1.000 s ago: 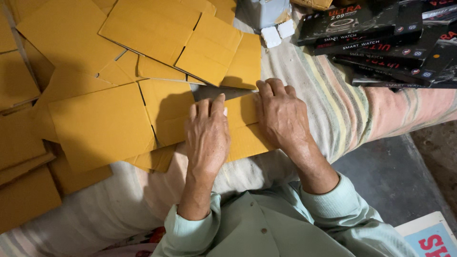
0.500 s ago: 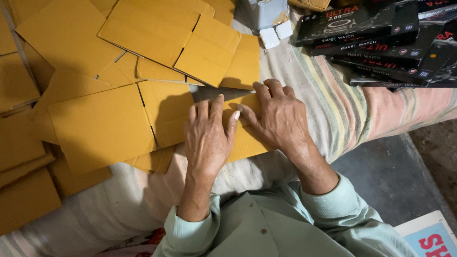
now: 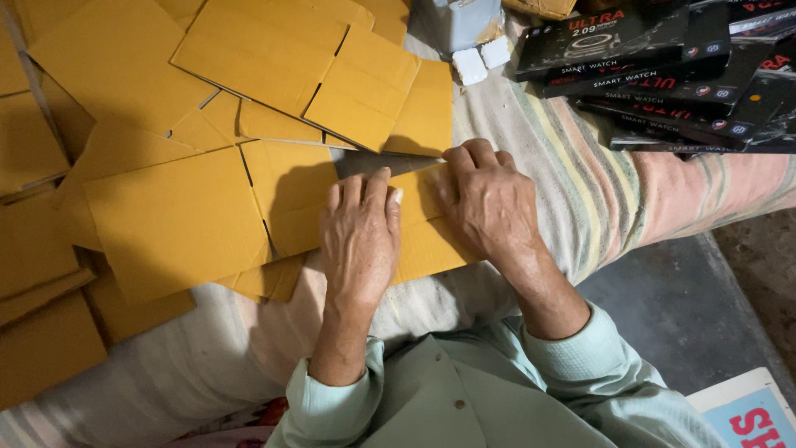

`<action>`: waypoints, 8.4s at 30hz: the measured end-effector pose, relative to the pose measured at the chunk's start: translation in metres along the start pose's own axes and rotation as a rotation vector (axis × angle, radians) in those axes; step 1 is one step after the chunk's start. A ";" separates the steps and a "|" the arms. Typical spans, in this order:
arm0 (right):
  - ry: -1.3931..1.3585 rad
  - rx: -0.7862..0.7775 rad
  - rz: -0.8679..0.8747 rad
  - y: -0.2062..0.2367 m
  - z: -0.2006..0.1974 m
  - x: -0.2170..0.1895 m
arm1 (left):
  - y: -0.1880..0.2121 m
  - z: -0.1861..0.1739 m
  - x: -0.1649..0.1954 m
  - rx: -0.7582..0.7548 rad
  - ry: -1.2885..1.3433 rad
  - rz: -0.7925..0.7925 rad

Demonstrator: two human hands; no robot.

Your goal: The person folds flat yellow cardboard cartons into open boxes, pressing the creases and side flaps flat with both hands, and stacks the finished boxes with a pile of folded cartons on the padded work surface.

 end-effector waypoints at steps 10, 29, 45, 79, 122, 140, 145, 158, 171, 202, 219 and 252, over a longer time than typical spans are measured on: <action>0.034 0.042 -0.028 0.002 0.004 0.005 | 0.001 0.001 -0.001 0.046 0.003 0.017; 0.053 0.009 0.042 0.000 0.003 0.006 | 0.001 0.004 -0.006 0.020 -0.007 0.000; 0.013 -0.020 -0.092 0.003 -0.004 0.000 | 0.002 0.004 -0.004 0.037 -0.016 0.017; 0.022 -0.042 0.037 0.001 0.001 0.002 | 0.010 0.003 -0.001 0.010 -0.032 0.061; 0.026 0.090 -0.023 0.000 -0.002 0.002 | 0.012 -0.003 -0.003 0.056 0.049 0.160; -0.014 -0.028 -0.002 0.002 -0.003 -0.003 | 0.013 -0.001 -0.003 0.064 0.052 0.139; 0.028 -0.028 -0.127 0.005 -0.005 -0.003 | 0.010 0.000 -0.002 0.043 0.031 0.098; 0.073 -0.091 -0.054 0.017 -0.010 -0.016 | 0.010 0.001 -0.004 0.011 0.017 0.092; 0.028 -0.068 -0.017 0.019 -0.005 -0.009 | 0.027 -0.007 0.010 0.032 -0.136 0.111; 0.084 -0.093 -0.161 0.032 -0.005 0.009 | 0.036 -0.002 -0.004 -0.028 -0.089 0.171; 0.102 -0.111 -0.169 0.037 0.000 -0.005 | 0.043 -0.001 -0.001 -0.039 -0.084 0.154; -0.042 -0.124 -0.234 0.033 -0.004 0.002 | 0.037 0.001 -0.008 0.016 -0.085 0.166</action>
Point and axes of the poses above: each hand's wrist, its own y-axis away from the middle knuckle, its own z-axis out of the palm, x = y × z, the point moved 2 cm from there along -y, towards the middle knuckle, and after that the axes turned 11 degrees about -y, right-handed, at the moved point
